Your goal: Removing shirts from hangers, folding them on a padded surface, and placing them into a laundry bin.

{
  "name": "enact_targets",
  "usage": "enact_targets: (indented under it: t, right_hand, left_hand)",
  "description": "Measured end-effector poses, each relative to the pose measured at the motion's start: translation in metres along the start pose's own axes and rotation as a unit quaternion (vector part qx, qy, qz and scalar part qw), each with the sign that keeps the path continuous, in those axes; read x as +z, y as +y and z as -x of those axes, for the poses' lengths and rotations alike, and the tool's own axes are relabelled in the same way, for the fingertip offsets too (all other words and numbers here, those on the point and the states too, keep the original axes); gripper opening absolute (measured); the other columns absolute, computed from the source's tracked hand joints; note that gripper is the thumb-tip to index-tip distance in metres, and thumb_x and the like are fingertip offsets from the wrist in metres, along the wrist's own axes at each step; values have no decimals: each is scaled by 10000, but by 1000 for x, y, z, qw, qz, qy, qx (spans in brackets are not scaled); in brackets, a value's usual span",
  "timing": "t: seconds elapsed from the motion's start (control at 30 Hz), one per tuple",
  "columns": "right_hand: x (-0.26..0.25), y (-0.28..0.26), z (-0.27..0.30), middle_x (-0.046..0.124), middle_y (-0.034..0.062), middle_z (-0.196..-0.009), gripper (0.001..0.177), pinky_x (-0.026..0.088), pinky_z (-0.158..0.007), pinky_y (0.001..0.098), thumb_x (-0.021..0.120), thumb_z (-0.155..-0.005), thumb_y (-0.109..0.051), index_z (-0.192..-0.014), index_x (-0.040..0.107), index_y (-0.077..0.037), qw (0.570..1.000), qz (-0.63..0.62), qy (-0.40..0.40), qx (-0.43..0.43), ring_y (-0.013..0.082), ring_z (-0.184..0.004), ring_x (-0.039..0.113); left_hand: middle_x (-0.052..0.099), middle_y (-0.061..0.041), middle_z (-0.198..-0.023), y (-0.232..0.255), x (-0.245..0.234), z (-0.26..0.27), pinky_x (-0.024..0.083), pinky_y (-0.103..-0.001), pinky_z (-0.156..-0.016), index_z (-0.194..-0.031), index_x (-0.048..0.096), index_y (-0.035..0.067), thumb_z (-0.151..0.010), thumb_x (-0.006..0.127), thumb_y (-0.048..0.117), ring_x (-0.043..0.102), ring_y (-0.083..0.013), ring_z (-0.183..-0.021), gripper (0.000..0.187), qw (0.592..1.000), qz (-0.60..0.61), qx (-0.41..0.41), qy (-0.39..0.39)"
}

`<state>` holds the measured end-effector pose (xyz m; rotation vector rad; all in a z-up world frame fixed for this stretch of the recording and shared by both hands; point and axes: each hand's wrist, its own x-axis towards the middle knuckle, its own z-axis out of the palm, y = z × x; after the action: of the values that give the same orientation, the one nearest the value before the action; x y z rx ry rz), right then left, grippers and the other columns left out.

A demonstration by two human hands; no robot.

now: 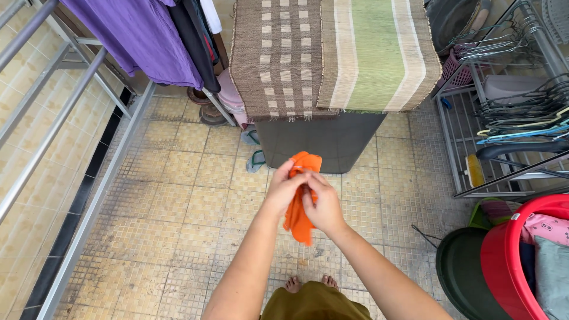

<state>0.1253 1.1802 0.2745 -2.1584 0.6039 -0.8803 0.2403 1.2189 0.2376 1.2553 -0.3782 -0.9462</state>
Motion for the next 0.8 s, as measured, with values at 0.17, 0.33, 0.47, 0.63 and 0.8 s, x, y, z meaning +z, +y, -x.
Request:
enact_targets:
  t: [0.17, 0.33, 0.47, 0.63, 0.8]
  right_hand:
    - [-1, 43, -5, 751, 43, -890, 277, 577, -798, 331, 533, -826, 120, -864, 659, -123, 996, -70, 24, 55, 217, -843, 725]
    - [-24, 45, -30, 626, 126, -1292, 609, 484, -1010, 487, 591, -737, 174, -1274, 583, -114, 1000, 12, -16, -10, 388, -1192, 603]
    - [-11, 69, -25, 729, 86, -1033, 404, 542, -883, 463, 792, -781, -120, -1144, 617, -157, 992, 33, -89, 78, 329, -1006, 714]
    - [10, 104, 3, 721, 131, -887, 227, 560, -818, 476, 782, -847, -244, -994, 662, -120, 986, 76, -99, 107, 377, -930, 715]
    - [16, 126, 18, 696, 78, -716, 147, 571, -772, 445, 743, -863, -243, -786, 696, -126, 964, 93, -207, 141, 337, -787, 720]
  left_hand:
    - [718, -148, -1255, -5, -22, -8, 519, -336, -1019, -1354, 655, 42, -942, 599, 5, 655, -175, -1170, 418, 998, -68, 11, -4]
    - [735, -82, -1152, 32, -13, 4, 512, -321, -1011, -1254, 737, 95, -988, 581, 30, 648, -144, -1167, 315, 975, -199, 88, -40]
    - [698, -124, -1194, 17, -24, -13, 477, -380, -1061, -1297, 704, 41, -1007, 564, 31, 645, -237, -1175, 322, 976, -195, 98, -21]
    - [669, -140, -1237, 3, -38, -26, 432, -429, -1109, -1267, 714, 25, -993, 581, 24, 575, -224, -1264, 305, 971, -199, 135, -10]
    - [601, -181, -1279, 32, -35, -10, 384, -469, -1144, -1266, 654, -92, -990, 534, 0, 510, -218, -1259, 315, 974, -184, 134, -2]
